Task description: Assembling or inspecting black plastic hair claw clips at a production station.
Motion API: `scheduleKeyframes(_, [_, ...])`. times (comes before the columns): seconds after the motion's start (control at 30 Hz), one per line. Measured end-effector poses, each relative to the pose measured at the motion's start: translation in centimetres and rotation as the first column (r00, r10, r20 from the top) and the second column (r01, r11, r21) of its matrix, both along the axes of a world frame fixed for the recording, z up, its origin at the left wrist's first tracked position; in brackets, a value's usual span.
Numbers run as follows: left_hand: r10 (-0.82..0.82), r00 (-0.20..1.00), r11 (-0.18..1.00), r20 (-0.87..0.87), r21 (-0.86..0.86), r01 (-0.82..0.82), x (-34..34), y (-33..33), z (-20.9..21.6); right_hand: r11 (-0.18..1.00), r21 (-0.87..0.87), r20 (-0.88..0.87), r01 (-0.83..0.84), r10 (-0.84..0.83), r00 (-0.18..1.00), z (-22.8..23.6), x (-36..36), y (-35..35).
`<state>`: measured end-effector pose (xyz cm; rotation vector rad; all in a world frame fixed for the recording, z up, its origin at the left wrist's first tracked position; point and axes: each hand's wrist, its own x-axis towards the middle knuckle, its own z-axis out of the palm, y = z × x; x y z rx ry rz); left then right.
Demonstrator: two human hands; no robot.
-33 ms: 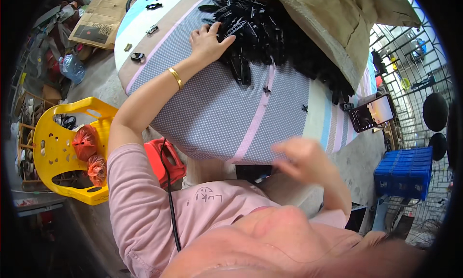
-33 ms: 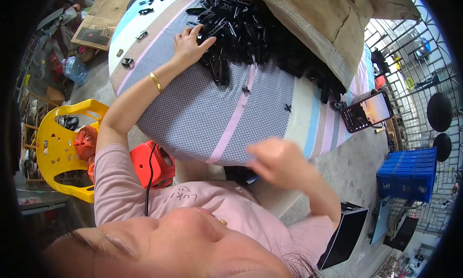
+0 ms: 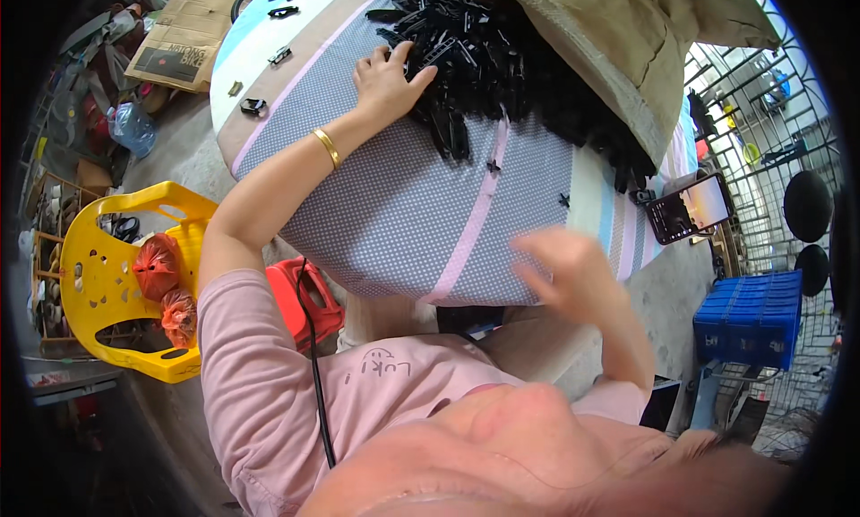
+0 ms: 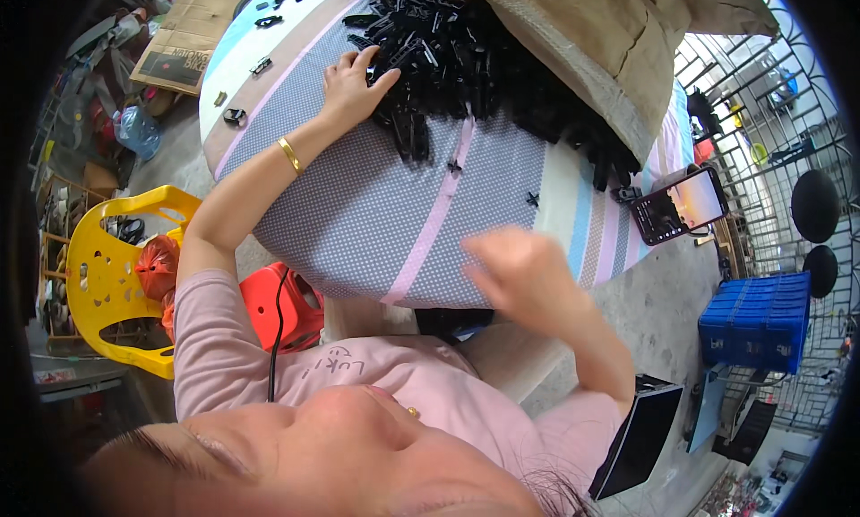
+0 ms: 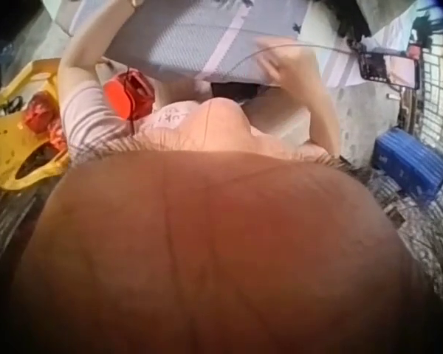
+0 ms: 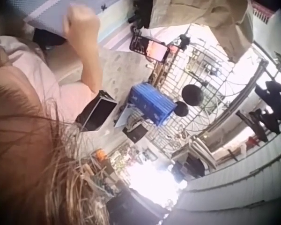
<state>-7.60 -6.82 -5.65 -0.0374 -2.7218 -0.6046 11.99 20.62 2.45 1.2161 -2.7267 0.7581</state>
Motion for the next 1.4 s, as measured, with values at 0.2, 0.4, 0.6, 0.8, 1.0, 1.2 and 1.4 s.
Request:
scheduleKeyframes(0.2, [0.002, 0.990, 0.999, -0.144, -0.041, -0.008, 2.0, 3.2, 0.8, 0.868, 0.028, -0.399, 0.495, -0.444, 0.802, -1.8, -13.9, -2.5])
scheduleKeyframes(0.4, [-0.193, 0.883, 0.973, -0.428, -0.197, 0.118, 1.7, 1.9, 1.5, 0.890, 0.124, -0.396, 0.439, -0.361, 0.844, -4.0, -17.2, -2.9])
scheduleKeyframes(0.6, [-0.349, 0.933, 0.706, -0.087, 0.631, 0.322, 4.0, 2.6, 5.3, 0.902, -0.395, -0.104, 0.175, -0.233, 0.967, -1.8, -15.4, -2.3])
scheduleKeyframes(0.8, [-0.665, 0.735, 0.385, 0.131, 0.904, 0.187, 6.2, 2.4, 5.9, 0.926, -0.374, -0.097, -0.055, 0.020, 0.995, -1.0, -12.7, -3.7])
scheduleKeyframes(1.0, [-0.713, 0.684, 0.274, 0.157, 0.960, 0.065, 7.0, 2.9, 5.3, 0.944, -0.329, -0.157, -0.001, -0.054, 0.986, -1.8, -11.9, -3.9])
scheduleKeyframes(1.2, [-0.772, 0.606, 0.415, 0.192, 0.874, 0.251, 5.6, 2.8, 5.0, 0.941, -0.337, -0.324, 0.018, -0.135, 0.936, -2.5, -12.9, -4.3])
scheduleKeyframes(1.4, [-0.671, 0.737, 0.598, 0.082, 0.647, 0.473, 5.5, 3.6, 5.1, 0.880, -0.466, -0.422, -0.086, -0.136, 0.896, -3.1, -13.3, -4.9])
